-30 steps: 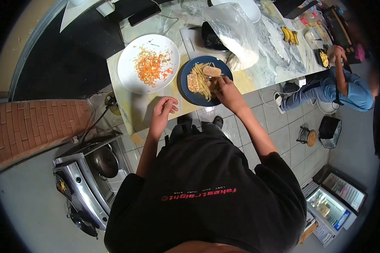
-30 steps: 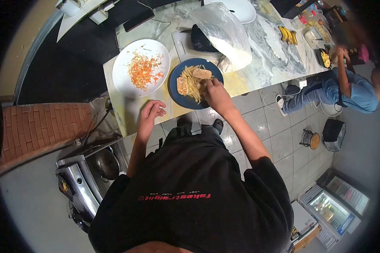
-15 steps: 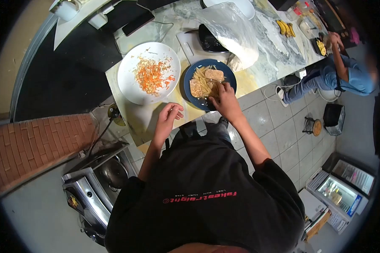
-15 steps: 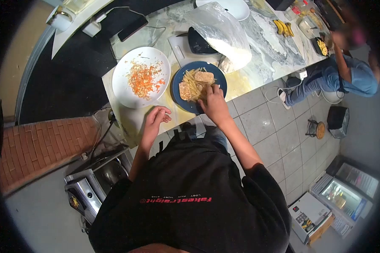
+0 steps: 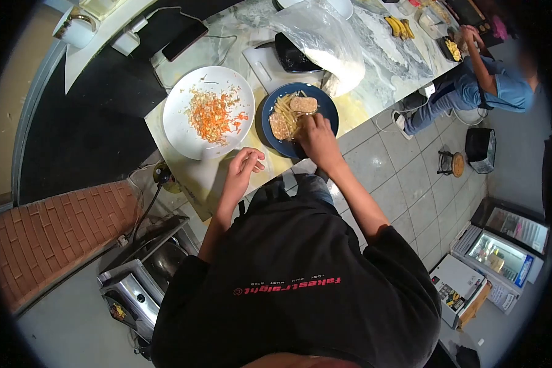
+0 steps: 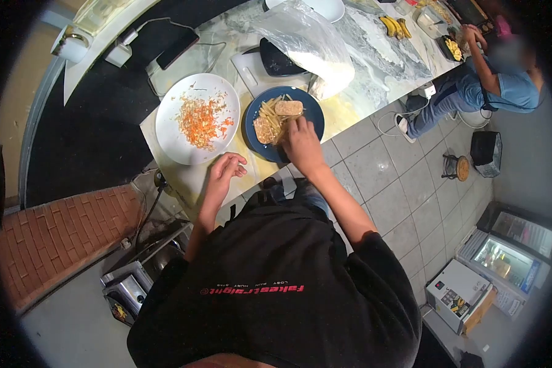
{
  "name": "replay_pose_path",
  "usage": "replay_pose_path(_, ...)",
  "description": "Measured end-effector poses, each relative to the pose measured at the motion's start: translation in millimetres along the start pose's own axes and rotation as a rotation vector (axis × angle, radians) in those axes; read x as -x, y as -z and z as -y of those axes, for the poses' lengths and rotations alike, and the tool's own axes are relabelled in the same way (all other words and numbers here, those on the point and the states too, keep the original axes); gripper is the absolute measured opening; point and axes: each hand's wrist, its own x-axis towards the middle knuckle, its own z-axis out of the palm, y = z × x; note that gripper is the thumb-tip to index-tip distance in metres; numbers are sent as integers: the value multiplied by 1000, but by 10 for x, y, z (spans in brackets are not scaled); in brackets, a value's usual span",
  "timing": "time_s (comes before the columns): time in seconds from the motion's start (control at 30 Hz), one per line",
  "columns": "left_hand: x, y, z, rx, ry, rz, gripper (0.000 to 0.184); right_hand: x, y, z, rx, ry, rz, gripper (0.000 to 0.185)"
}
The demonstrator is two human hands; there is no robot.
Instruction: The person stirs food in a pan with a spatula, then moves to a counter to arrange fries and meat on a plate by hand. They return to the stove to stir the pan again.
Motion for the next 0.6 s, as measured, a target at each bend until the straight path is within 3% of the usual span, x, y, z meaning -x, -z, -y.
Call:
replay_pose_path(0.2,20,82,0,-1,6,-11,24,18,87,-193,-6,6,-20,60)
replay_pose_path(0.47,-25,94,2,22,16,-16,24,5,-54,142,-92,-184,46,77)
replay_pose_path(0.6,-4,75,6,28,19,-10,24,48,-197,195,-15,-126,-82,77)
